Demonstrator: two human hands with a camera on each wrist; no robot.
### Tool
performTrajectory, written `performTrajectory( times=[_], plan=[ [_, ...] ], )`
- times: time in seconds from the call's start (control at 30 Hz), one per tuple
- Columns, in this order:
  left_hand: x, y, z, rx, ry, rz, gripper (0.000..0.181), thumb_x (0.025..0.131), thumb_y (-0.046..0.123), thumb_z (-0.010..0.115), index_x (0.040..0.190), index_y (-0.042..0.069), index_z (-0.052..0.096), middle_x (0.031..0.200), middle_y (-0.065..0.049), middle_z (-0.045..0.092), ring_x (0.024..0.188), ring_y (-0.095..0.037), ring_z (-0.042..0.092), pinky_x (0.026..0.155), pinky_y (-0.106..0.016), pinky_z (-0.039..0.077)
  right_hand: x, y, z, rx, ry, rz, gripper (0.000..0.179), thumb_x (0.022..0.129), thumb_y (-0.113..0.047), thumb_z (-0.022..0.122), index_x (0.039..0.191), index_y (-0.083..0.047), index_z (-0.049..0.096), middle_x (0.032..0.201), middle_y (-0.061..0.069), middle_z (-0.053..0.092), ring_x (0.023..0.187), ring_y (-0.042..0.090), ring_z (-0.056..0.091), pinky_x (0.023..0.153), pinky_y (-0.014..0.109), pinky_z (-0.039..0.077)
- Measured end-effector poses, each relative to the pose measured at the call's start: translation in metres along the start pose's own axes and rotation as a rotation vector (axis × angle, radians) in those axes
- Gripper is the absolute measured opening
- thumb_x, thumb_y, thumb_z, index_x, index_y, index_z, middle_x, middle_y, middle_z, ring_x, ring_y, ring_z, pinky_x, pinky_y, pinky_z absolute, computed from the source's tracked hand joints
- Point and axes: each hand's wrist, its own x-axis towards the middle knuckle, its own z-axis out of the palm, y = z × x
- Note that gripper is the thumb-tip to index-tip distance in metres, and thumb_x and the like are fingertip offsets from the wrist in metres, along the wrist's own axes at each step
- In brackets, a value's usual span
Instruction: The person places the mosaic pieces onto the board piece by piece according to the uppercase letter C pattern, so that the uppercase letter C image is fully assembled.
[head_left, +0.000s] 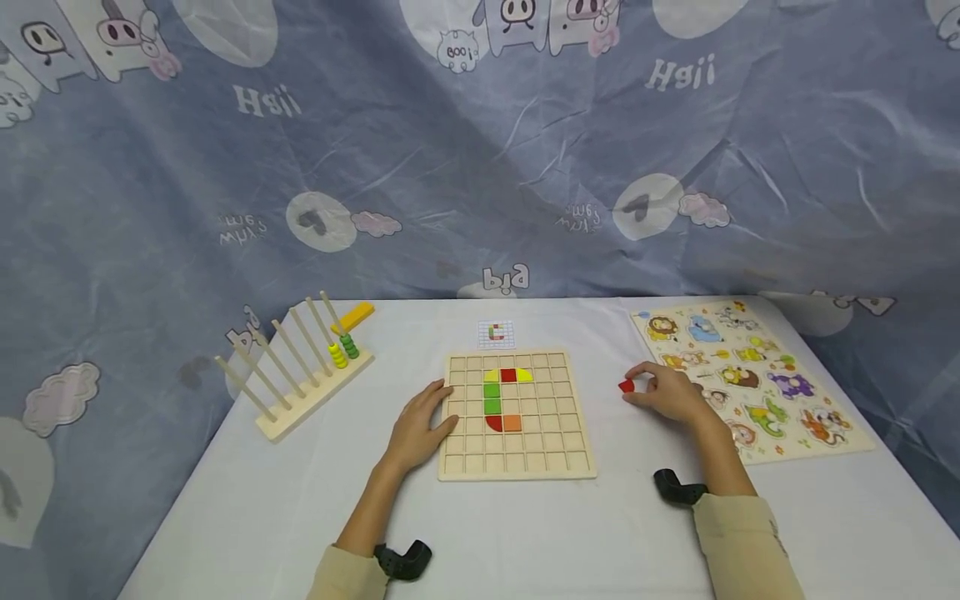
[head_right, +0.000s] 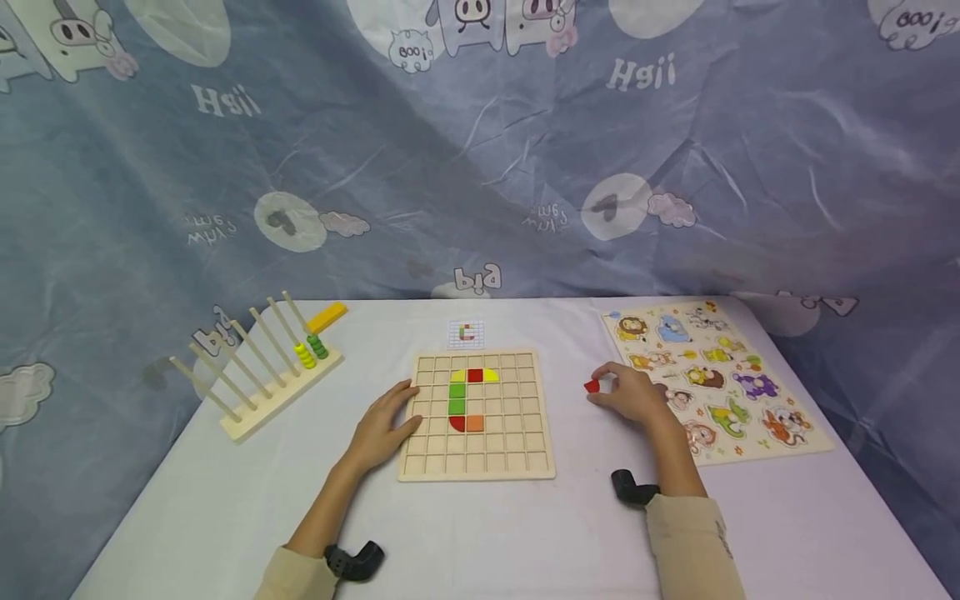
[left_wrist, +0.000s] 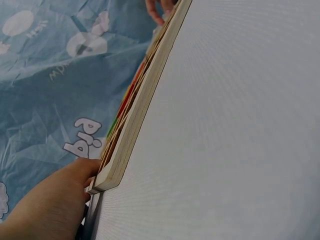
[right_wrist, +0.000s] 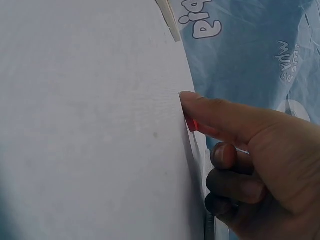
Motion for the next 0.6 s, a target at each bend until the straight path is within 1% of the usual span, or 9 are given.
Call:
performTrajectory(
  times=[0.07,0.2,0.3,0.43,0.6],
  plan=[
    [-0.0005,-0.0003,0.0007,0.000,0.008,0.007,0.052,0.088,0.035,0.059,0.134,0.013,0.048,0.144,-0.005,0.037,0.131,-0.026,0.033,0.105,-0.047,0.027,-0.0006,0.0006,-0.0002,0.005,-0.005,0.002,0.041,0.076,-0.034,0.075,0.105,-0.009,0.061,0.057,0.000,0.047,0.049,0.015,0.040,0.054,0.033,0.026],
    [0.0001,-0.0005,0.0018,-0.002,0.022,0.032,0.052,0.088,0.035,0.059,0.133,0.012,0.049,0.143,-0.006,0.038,0.131,-0.027,0.034,0.104,-0.048,0.028,-0.0032,0.0010,-0.0022,0.032,-0.027,0.027,0.042,0.074,-0.034,0.076,0.103,-0.008,0.062,0.058,0.001,0.046,0.048,0.014,0.039,0.047,0.028,0.029],
    [0.0011,-0.0004,0.0024,0.008,0.026,0.039,0.052,0.089,0.036,0.058,0.134,0.013,0.048,0.144,-0.006,0.038,0.131,-0.027,0.034,0.104,-0.048,0.029,-0.0045,0.0011,-0.0042,0.050,-0.027,0.037,0.036,0.075,-0.030,0.076,0.099,-0.007,0.063,0.058,0.002,0.045,0.048,0.014,0.038,0.044,0.025,0.029],
    [0.0007,-0.0003,0.0017,0.017,0.029,0.035,0.052,0.089,0.036,0.058,0.134,0.013,0.048,0.143,-0.006,0.038,0.131,-0.027,0.034,0.103,-0.049,0.029,-0.0048,0.0015,-0.0043,0.051,-0.024,0.018,0.032,0.076,-0.029,0.076,0.097,-0.008,0.064,0.059,0.002,0.045,0.049,0.014,0.039,0.043,0.026,0.030],
    [-0.0013,-0.0004,0.0006,0.010,0.023,0.030,0.052,0.089,0.036,0.059,0.133,0.012,0.048,0.143,-0.006,0.038,0.131,-0.027,0.034,0.104,-0.048,0.029,-0.0058,0.0026,-0.0006,0.049,-0.022,-0.008,0.031,0.076,-0.030,0.075,0.099,-0.012,0.064,0.058,0.001,0.044,0.048,0.015,0.038,0.045,0.026,0.029]
  ],
)
